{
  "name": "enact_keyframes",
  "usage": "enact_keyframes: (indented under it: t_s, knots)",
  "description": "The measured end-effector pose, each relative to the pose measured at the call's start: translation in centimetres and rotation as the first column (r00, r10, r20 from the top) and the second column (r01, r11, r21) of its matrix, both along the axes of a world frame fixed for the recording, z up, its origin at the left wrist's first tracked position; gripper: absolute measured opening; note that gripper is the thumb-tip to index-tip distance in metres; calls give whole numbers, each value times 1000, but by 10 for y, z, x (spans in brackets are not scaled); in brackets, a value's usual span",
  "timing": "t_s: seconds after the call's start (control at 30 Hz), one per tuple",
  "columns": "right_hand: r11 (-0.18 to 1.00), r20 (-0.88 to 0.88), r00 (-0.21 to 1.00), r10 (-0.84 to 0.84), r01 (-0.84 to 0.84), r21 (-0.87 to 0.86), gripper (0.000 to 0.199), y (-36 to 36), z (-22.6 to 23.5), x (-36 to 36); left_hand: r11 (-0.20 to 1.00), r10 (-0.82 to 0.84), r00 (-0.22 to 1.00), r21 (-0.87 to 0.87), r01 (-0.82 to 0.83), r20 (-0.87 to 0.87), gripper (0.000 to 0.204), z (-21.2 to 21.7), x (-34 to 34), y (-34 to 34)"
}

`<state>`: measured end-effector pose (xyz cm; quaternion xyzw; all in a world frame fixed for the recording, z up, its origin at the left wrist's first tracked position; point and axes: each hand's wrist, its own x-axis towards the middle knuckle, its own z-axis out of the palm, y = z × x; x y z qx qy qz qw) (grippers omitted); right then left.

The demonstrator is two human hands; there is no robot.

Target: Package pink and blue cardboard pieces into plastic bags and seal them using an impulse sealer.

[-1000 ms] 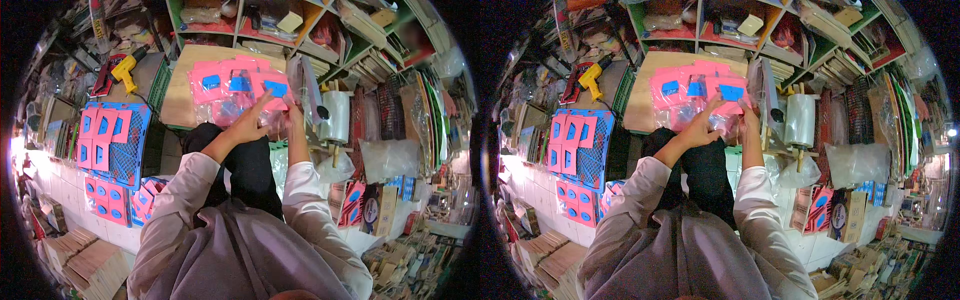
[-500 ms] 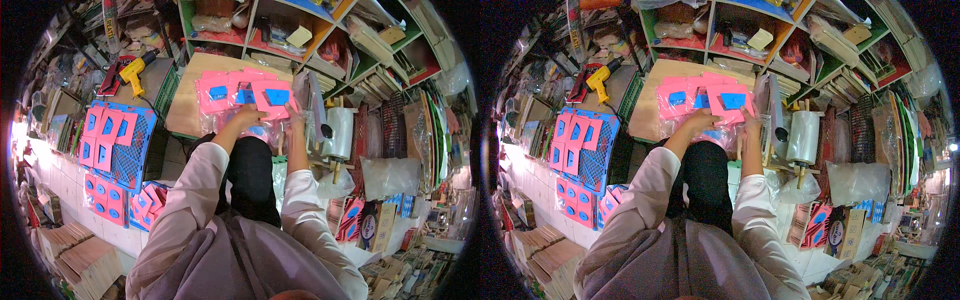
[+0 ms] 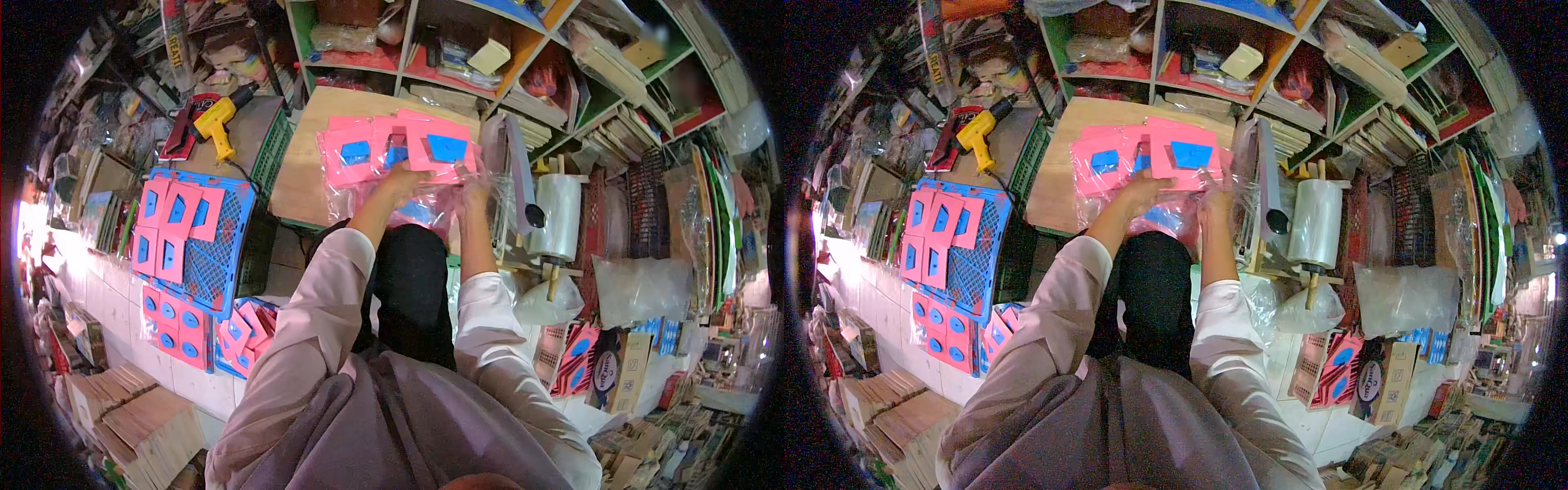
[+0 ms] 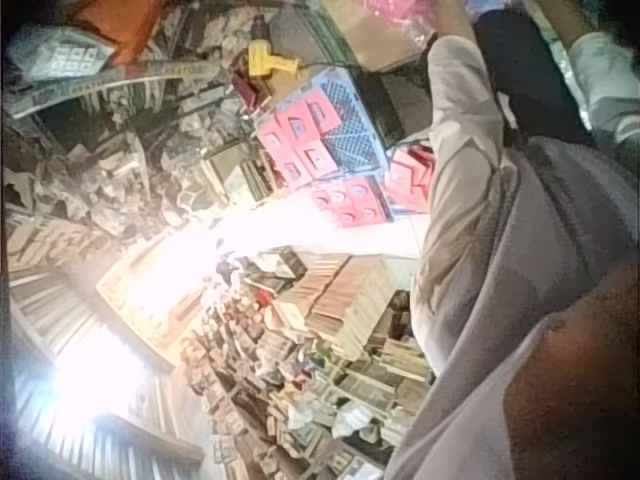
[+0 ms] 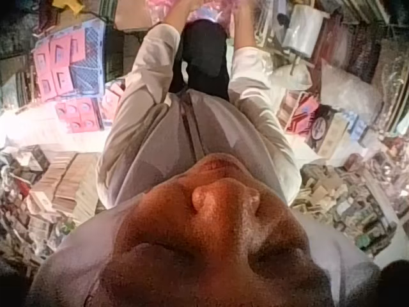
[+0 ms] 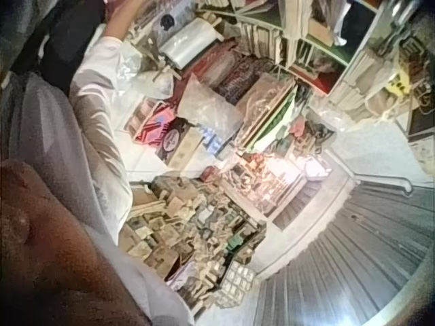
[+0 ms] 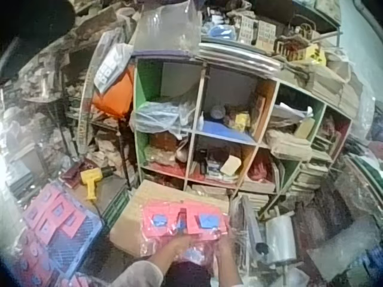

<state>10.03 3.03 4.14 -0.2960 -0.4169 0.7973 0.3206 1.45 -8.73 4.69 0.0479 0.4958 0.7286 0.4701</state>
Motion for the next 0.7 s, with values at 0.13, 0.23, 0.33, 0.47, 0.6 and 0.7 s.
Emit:
enact_keyframes:
  t_s: [0.13,0.23,0.33,0.47,0.6,0.7]
  knots:
    - [980,83,983,162,-170,99,63,-10,9,43,999,30,994,29,-33,101,47,-4,-20,2]
    - [870,97,877,470,-479,119,53,-14,17,122,999,-40,994,37,36,98,36,-6,-39,-1]
    - [945,481,844,238,-315,86,29,8,9,192,992,-94,985,-68,104,142,38,-9,-51,-6]
    - [934,642,696,-320,119,337,36,58,-58,203,991,-60,992,-111,73,110,41,-16,-54,-5]
    - [934,691,696,-195,347,-86,50,110,-127,175,984,-177,978,29,175,113,40,-25,-59,-10]
    - [924,404,865,-297,367,-107,40,133,-146,180,956,-238,964,201,212,119,38,-35,-61,-8]
